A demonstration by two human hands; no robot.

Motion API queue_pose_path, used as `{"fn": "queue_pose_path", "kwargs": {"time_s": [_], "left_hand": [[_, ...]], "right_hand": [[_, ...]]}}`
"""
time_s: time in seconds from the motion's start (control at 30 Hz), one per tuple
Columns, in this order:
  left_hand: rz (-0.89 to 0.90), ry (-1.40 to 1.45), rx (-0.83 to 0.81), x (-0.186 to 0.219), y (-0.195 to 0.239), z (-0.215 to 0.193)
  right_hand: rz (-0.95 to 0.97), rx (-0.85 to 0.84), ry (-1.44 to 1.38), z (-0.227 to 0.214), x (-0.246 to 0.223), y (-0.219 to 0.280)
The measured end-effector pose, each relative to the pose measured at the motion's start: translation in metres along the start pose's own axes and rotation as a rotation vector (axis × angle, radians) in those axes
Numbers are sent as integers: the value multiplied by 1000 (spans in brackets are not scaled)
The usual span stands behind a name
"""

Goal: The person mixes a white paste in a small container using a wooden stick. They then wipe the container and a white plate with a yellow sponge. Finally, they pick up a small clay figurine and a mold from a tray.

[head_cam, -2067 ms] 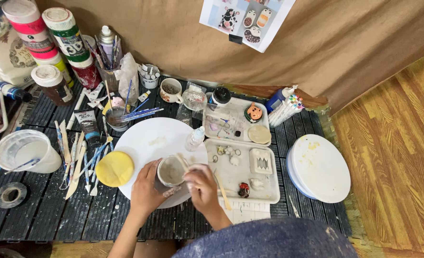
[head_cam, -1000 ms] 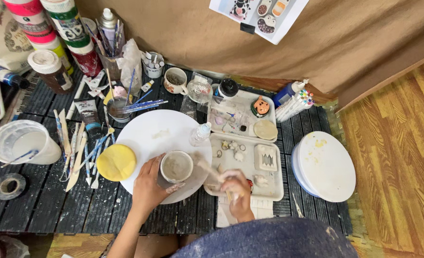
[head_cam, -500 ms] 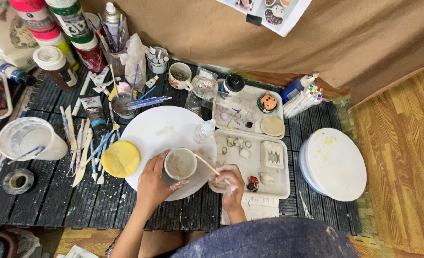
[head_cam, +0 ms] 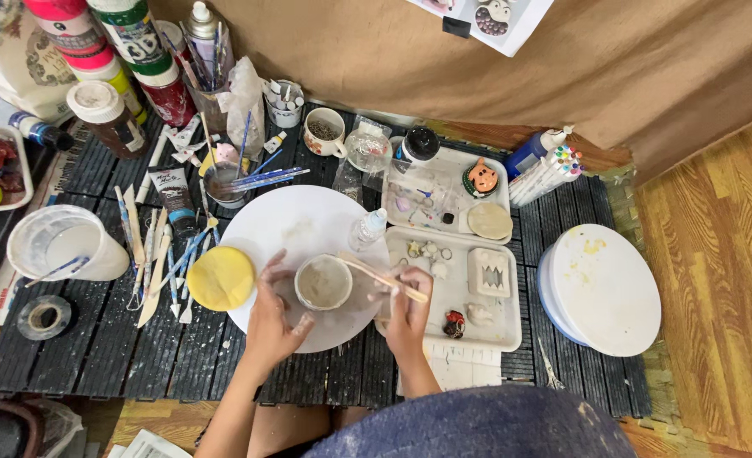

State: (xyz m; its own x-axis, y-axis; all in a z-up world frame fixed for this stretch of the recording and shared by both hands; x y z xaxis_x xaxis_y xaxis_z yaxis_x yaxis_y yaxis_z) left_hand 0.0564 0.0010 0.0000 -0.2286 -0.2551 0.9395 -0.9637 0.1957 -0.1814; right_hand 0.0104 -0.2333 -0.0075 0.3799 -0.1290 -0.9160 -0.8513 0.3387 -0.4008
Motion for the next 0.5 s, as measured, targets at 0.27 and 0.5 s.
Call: {"fn": "queue_pose_path", "kwargs": {"time_s": [0.27,0.5], "left_hand": [[-18,-124,-25,-5,0,8],[210,291,25,-11,4,-3]], "right_hand": [[166,-25,-120,23,-2,-33],[255,40,-163,4,22,-31]]}}
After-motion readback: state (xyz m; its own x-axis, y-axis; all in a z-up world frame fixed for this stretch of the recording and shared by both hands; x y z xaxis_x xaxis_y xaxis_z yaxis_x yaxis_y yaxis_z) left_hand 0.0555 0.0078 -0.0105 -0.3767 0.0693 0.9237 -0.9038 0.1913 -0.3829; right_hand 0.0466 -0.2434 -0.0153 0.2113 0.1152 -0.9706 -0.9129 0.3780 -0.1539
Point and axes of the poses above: each hand's wrist, its own y-axis away from the middle knuckle, its own z-axis out of the palm, x = y × z, the point moved 4 cm from there along -y, towards the middle knuckle, and after that the axes turned 6 degrees about y, right-handed, at the moved point
